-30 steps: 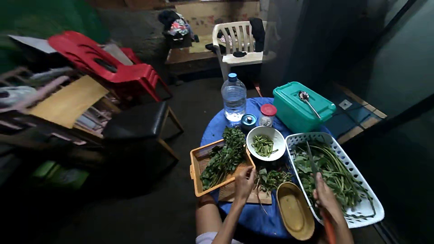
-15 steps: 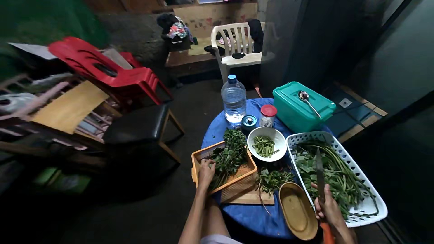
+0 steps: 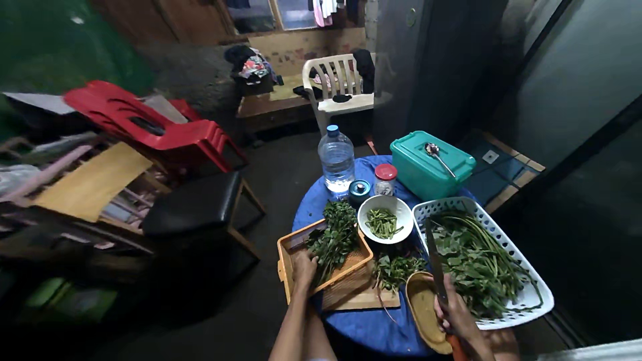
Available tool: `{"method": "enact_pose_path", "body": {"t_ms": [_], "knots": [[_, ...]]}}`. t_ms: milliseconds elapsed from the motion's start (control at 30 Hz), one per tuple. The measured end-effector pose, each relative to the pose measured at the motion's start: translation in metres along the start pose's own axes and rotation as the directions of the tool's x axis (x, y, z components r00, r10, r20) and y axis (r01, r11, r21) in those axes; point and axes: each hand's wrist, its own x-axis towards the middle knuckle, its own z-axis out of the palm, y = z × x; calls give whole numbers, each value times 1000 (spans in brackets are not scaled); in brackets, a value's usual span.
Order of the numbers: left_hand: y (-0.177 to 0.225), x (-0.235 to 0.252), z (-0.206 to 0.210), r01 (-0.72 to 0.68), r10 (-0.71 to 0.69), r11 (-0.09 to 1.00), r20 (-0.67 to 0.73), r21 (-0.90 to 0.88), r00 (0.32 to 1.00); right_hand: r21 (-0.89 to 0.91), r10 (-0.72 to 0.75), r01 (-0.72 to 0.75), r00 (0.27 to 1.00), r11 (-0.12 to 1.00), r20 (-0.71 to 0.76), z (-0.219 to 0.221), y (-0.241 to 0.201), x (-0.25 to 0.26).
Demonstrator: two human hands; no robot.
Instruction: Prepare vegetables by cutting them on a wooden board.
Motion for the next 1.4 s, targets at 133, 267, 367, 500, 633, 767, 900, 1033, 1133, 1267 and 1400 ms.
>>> {"method": "enact_pose_path", "body": {"t_ms": [133, 267, 367, 500, 633, 767, 900, 1033, 1133, 1267, 1400], "knots": [[14, -29, -9, -117, 57, 968, -258, -222, 965, 47, 4, -4, 1000, 999, -3, 3, -1, -6], [45, -106, 1, -476, 285, 833, -520, -281, 805, 8, -89, 89, 996, 996, 26, 20, 3, -7], [63, -162, 31, -663, 451, 645, -510, -380, 732, -79, -92, 96, 995, 992, 48, 48, -9, -17], [79, -210, 69, -758, 620, 472, -441, -451, 649, -100, -113, 119, 991, 988, 65, 75, -15, -25], [80, -216, 77, -757, 675, 432, -381, -491, 632, -155, -173, 173, 985, 973, 15, 69, -8, -27], [89, -187, 38, -799, 630, 466, -492, -380, 601, -300, -196, 217, 976, 929, 99, 43, -17, -25], [99, -171, 11, -832, 781, 512, -289, -211, 554, -354, -172, 243, 960, 903, 221, 28, -19, -22], [107, -168, 14, -837, 836, 539, -60, -90, 545, -332, -141, 218, 960, 918, 240, 18, -19, -19], [118, -172, 26, -783, 790, 610, 13, -120, 614, -358, -150, 189, 980, 914, 134, 10, -16, -15], [137, -177, 50, -658, 703, 704, 134, -268, 698, -516, -227, 198, 974, 834, 7, -3, -19, -12], [161, -178, 74, -587, 693, 659, 77, -470, 717, -495, -246, 211, 969, 843, -5, -17, -24, -15]]}}
